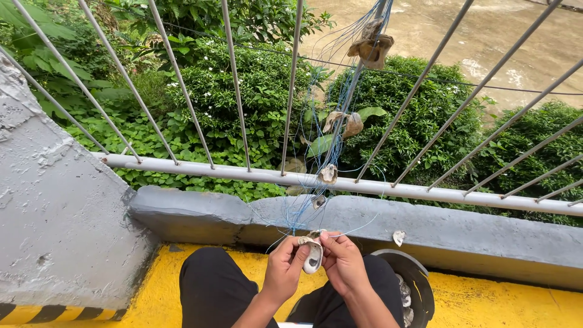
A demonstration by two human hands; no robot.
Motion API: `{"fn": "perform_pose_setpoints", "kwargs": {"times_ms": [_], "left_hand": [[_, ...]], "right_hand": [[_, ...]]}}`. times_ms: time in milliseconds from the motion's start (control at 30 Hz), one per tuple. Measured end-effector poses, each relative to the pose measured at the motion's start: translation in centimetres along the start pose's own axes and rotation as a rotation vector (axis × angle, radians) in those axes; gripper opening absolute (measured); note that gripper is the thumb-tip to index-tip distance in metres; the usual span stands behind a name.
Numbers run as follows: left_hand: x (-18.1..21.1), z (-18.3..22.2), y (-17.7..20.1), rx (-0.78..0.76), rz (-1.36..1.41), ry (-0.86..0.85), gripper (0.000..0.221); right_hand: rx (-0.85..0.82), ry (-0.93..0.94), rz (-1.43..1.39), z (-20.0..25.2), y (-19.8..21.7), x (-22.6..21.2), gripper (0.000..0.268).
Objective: The person is tying empty oyster shells to a blue string/net to prepare them for oyster farming.
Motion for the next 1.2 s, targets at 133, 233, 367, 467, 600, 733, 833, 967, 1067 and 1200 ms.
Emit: {"fn": "perform_pose_setpoints", "kwargs": {"times_ms": [133, 233, 367, 467, 600, 733, 833, 967, 1067, 1200], "left_hand": [[-0.1, -0.1, -0.2, 0.021, -0.03, 0.008, 0.018], [-0.5, -0.3, -0.3, 0.031, -0.039, 0.04, 0.018], [-0.6, -0.3, -0.8, 0.012, -0.043, 0.031, 0.018], [-0.8, -0.4, -1.1, 0.019, -0.002, 0.047, 0.018], [-0.4, -0.7, -1.3, -0.004, -0.069, -0.002, 0.019], [-1.0, -0.7, -1.7, -0.021, -0.028, -0.028, 0.019], [-2.2, -0.3, -1.4, 0.049, -0.135, -0.068, 0.038], [-1.7, -0.8, -1.5, -0.023, -0.143, -0.208, 0.019], [1.7, -1.1, -1.7, -0.035, -0.499, -0.411, 0.014], [4.6, -0.9, -2.6, -0.049, -0.755, -0.632, 0.017]], "right_hand": [[-0.01, -0.017, -0.01, -0.4, 0.7, 0.1, 0.014], [-0.028, -0.047, -0.032, -0.4, 0.4, 0.3, 0.016], [0.006, -0.053, -0.075, -0.3, 0.8, 0.3, 0.013], [0.029, -0.005, -0.034, -0.6, 1.7, 0.1, 0.014], [-0.001, -0.001, -0.069, -0.7, 1.9, -0.1, 0.014], [-0.038, -0.063, -0.067, -0.5, 1.5, -0.4, 0.016], [-0.055, -0.119, -0.065, -0.1, 1.3, -0.4, 0.018], [-0.299, -0.167, -0.201, -0.8, 1.7, 0.9, 0.02], [-0.234, -0.204, -0.215, 0.0, 0.1, 0.5, 0.022], [-0.162, -0.25, -0.197, 0.6, -1.4, -0.1, 0.03]]}}
Point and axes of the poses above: each hand's wrist, its own z-axis away from the middle knuckle, its own y-axis out of the back of the hand, x = y × z, the point moved 6 cm from there along -z, towards the middle knuckle, and after that the axes turned 5 degrees about -y, right-handed, at the moved point
